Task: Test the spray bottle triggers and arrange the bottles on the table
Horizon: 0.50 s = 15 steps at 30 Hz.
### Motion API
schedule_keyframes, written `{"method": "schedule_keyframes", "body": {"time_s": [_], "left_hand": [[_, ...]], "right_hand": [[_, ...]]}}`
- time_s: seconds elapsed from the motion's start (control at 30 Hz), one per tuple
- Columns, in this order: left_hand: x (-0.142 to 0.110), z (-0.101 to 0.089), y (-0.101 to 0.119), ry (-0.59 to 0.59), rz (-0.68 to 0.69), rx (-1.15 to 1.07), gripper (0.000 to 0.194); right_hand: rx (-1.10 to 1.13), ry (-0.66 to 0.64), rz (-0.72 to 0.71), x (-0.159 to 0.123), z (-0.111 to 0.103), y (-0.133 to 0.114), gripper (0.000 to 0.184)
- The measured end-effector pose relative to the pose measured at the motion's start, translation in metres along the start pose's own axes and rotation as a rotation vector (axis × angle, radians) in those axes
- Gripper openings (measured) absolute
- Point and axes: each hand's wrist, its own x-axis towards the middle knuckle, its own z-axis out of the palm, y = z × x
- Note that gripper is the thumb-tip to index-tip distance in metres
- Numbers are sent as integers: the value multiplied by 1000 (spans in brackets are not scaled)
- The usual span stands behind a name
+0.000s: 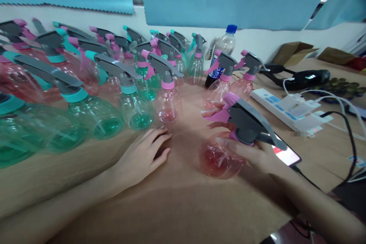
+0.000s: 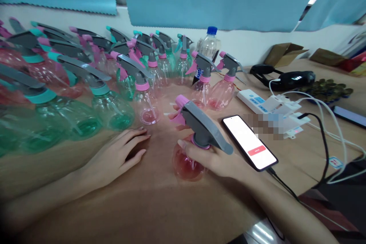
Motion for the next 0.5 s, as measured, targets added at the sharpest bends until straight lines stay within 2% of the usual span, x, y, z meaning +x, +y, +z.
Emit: {"method": "schedule_keyframes", "body": {"time_s": [0.1, 0.27, 0.5], "left_hand": [[0, 0, 0, 3, -2, 3, 34], [-1, -1, 1, -4, -8, 3, 34], [1, 0, 0, -4, -21, -20, 34]], "right_hand": [[-59, 37, 50, 0, 0, -1, 14], [-112, 58, 111, -1, -1, -6, 20], [-135, 6, 79, 3, -2, -18, 16]]}}
